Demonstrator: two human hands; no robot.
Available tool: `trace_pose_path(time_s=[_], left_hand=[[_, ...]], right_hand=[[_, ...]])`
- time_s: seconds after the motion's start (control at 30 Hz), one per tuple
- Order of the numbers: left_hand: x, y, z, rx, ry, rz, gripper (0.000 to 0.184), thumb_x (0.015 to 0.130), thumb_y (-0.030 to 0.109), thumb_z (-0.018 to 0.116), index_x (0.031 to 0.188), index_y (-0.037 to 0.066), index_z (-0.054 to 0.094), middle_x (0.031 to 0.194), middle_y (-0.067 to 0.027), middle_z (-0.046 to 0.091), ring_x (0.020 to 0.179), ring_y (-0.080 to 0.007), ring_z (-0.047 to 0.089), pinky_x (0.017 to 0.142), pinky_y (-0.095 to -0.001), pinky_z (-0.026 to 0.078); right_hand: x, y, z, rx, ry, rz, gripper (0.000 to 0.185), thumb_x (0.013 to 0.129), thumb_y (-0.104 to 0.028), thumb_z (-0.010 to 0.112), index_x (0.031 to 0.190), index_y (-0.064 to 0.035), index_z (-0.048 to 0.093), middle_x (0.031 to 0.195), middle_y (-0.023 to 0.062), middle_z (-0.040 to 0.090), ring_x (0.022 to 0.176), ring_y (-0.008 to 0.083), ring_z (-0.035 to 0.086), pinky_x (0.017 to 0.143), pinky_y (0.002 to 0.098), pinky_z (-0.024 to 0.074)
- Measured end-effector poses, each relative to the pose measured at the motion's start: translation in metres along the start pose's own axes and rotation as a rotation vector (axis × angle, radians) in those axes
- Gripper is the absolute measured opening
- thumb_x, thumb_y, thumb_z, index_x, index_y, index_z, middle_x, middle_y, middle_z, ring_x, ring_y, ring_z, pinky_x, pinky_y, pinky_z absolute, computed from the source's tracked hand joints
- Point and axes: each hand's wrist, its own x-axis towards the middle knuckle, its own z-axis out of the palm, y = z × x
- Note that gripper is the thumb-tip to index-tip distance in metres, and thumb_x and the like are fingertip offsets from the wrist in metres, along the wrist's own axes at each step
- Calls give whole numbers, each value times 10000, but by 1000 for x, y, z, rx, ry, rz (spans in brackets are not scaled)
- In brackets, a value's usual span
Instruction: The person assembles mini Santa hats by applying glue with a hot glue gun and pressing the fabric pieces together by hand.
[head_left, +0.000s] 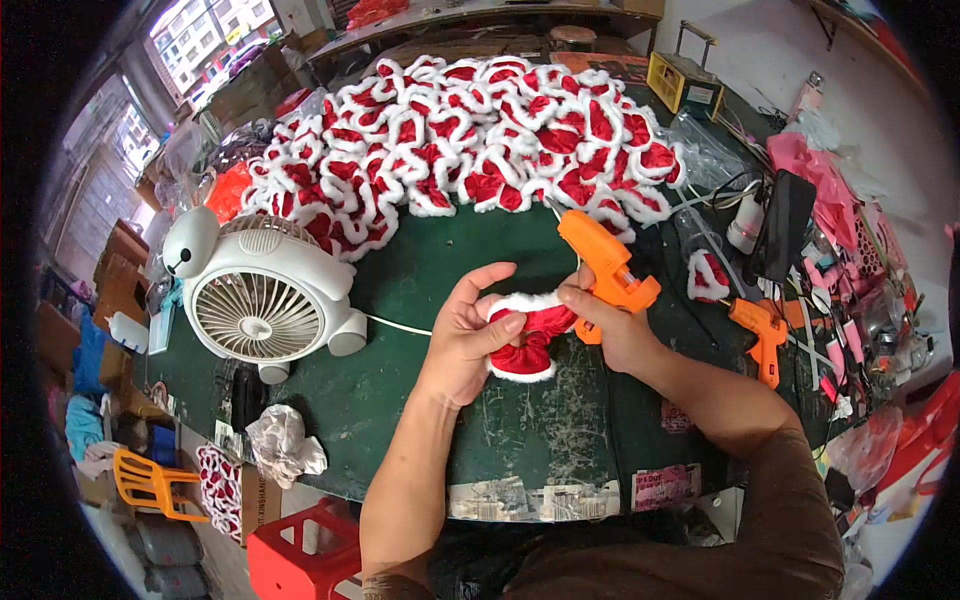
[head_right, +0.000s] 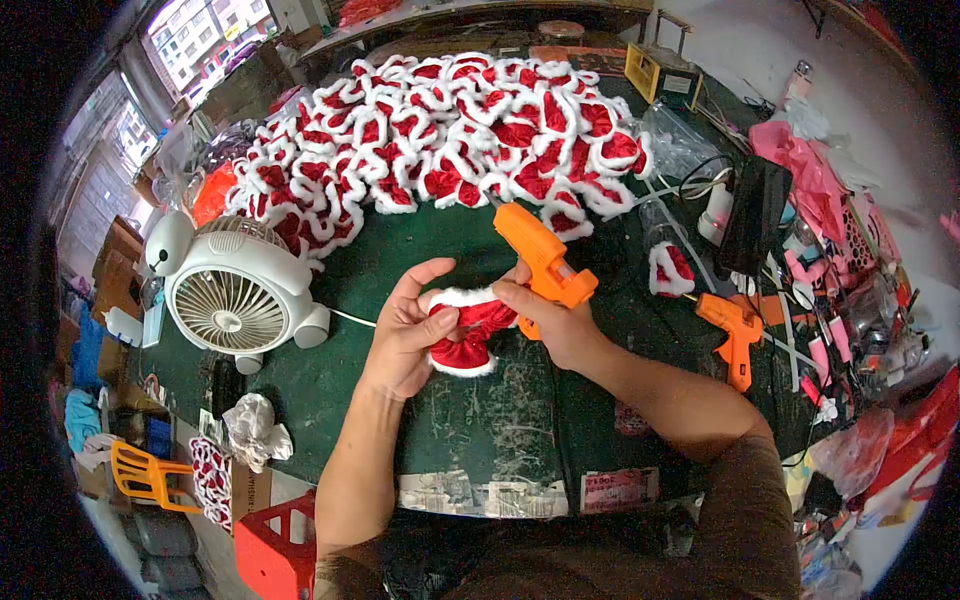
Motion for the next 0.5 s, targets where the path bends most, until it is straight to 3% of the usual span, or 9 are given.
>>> trace_pose_path(time_s=[0.23,0.43,0.5], left_hand=[[-3,10,2,-8,-21,-81,588,834,-59,687,1365,35,454,891,-46,690,739,-117,641,700,-233,510],[1,3,0,73,-26,-56,465,870,-23,668,1306,29,517,977,-60,692,842,-114,658,771,-245,525],[2,0,4,131,136,-15,412,888,-17,649,1282,30,537,1019,-54,682,858,-102,645,787,-243,524]], right_hand=[[3,3,2,52,77,-39,203,883,-42,692,956,-114,517,894,-23,571,810,65,561,728,239,455],[6,8,1,9,110,-76,190,894,-60,689,957,-104,515,888,-32,560,810,48,546,707,231,450],[7,10,-6,-34,82,-40,184,891,-50,680,970,-96,520,929,-8,577,842,66,560,748,243,453]])
